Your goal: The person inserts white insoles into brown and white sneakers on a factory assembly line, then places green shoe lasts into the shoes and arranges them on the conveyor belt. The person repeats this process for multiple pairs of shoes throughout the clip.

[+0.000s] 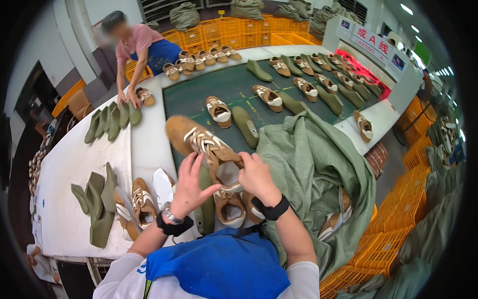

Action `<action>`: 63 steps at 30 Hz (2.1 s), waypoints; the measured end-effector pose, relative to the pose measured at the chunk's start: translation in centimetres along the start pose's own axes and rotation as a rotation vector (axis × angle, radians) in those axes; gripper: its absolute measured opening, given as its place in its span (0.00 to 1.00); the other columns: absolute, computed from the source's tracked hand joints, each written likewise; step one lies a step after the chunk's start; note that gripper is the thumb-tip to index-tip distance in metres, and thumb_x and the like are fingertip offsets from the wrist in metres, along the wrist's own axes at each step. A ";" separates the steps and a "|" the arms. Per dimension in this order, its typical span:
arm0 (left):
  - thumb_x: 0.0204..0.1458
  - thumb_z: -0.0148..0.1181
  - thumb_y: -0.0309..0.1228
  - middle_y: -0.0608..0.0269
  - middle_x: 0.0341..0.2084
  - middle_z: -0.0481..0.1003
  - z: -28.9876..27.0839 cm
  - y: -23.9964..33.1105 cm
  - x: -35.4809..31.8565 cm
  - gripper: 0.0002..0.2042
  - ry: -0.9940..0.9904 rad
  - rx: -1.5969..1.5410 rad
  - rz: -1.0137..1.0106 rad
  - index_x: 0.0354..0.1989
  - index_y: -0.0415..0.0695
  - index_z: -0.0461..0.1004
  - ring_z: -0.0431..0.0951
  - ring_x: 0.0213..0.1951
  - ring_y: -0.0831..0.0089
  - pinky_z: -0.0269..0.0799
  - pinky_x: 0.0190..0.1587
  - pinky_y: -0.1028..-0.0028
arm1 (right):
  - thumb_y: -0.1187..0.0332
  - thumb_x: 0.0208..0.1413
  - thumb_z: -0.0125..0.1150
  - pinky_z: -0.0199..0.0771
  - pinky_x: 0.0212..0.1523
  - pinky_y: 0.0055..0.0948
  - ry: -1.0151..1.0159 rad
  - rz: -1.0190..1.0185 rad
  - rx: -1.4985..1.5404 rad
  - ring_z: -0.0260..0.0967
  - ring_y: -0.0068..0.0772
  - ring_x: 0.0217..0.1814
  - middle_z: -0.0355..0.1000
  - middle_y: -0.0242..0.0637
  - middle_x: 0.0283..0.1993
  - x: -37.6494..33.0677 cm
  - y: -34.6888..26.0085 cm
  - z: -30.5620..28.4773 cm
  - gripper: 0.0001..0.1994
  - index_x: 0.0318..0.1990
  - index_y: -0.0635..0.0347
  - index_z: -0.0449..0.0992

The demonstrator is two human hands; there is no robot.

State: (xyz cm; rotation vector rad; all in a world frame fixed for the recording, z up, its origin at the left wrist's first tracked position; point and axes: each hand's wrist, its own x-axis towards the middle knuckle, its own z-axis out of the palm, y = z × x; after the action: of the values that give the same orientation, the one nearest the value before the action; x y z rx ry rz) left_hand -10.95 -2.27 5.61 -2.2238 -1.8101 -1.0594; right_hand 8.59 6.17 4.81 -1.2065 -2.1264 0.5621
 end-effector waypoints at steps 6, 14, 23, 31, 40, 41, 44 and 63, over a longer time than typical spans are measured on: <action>0.48 0.62 0.34 0.40 0.63 0.55 1.8 -2.1 -1.2 0.36 0.016 -0.508 -0.308 0.63 0.35 0.53 0.56 0.65 0.52 0.55 0.64 0.65 | 0.70 0.46 0.59 0.69 0.33 0.29 -0.379 0.326 0.671 0.68 0.31 0.31 0.69 0.39 0.31 -0.4 -1.3 3.4 0.20 0.49 0.64 0.67; 0.50 0.57 0.22 0.50 0.57 0.65 0.5 -3.3 -2.1 0.31 -0.184 -1.029 -0.647 0.64 0.39 0.53 0.65 0.59 0.65 0.62 0.59 0.72 | 0.72 0.44 0.61 0.69 0.28 0.32 0.066 -0.066 0.346 0.69 0.37 0.25 0.69 0.39 0.28 -0.8 -4.1 2.7 0.14 0.41 0.62 0.72; 0.41 0.62 0.22 0.46 0.39 0.75 -2.2 -3.0 -0.3 0.28 0.109 -0.335 -0.270 0.54 0.39 0.62 0.78 0.40 0.55 0.74 0.41 0.66 | 0.76 0.40 0.59 0.66 0.23 0.28 0.122 -0.270 0.305 0.65 0.29 0.20 0.65 0.35 0.21 -1.6 -7.4 1.7 0.13 0.37 0.63 0.72; 0.45 0.55 0.21 0.50 0.25 0.77 -2.8 -4.2 -0.9 0.17 0.131 -0.495 -0.309 0.47 0.37 0.70 0.80 0.27 0.57 0.73 0.31 0.71 | 0.72 0.44 0.62 0.67 0.26 0.26 -0.040 -0.135 0.437 0.66 0.27 0.22 0.67 0.34 0.24 -1.6 -8.3 1.2 0.14 0.41 0.60 0.73; 0.46 0.55 0.23 0.42 0.28 0.75 -15.6 -16.4 -10.8 0.16 0.210 0.216 -0.609 0.46 0.42 0.68 0.75 0.34 0.44 0.72 0.34 0.55 | 0.73 0.57 0.54 0.60 0.26 0.16 0.207 0.338 0.444 0.59 0.13 0.26 0.65 0.24 0.26 -7.7 9.6 -4.9 0.08 0.43 0.63 0.73; 0.46 0.55 0.24 0.42 0.28 0.75 -16.6 -17.2 -12.4 0.16 0.183 0.257 -0.647 0.46 0.42 0.68 0.75 0.33 0.43 0.71 0.34 0.54 | 0.72 0.57 0.54 0.59 0.25 0.16 0.184 0.389 0.414 0.59 0.13 0.25 0.64 0.24 0.26 -9.2 12.7 -5.9 0.08 0.43 0.62 0.72; 0.45 0.56 0.24 0.42 0.27 0.75 -17.3 -18.6 -16.0 0.16 0.097 0.355 -0.763 0.44 0.42 0.68 0.74 0.32 0.42 0.71 0.34 0.52 | 0.70 0.59 0.53 0.58 0.22 0.15 0.177 0.591 0.401 0.59 0.12 0.24 0.63 0.23 0.23 -13.8 20.3 -7.1 0.06 0.41 0.60 0.71; 0.44 0.57 0.21 0.45 0.28 0.76 -16.1 -15.6 -13.2 0.17 0.171 0.277 -0.656 0.45 0.43 0.70 0.76 0.32 0.46 0.72 0.33 0.59 | 0.50 0.47 0.64 0.67 0.55 0.43 0.217 1.433 -0.556 0.64 0.53 0.57 0.66 0.52 0.57 -32.6 40.6 -1.1 0.37 0.62 0.61 0.61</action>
State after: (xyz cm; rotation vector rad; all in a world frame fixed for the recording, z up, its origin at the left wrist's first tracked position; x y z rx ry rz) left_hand -32.94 -16.24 5.04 -1.3617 -2.4838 -0.9519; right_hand 46.55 -2.17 -29.85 -2.8832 -0.9207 0.3244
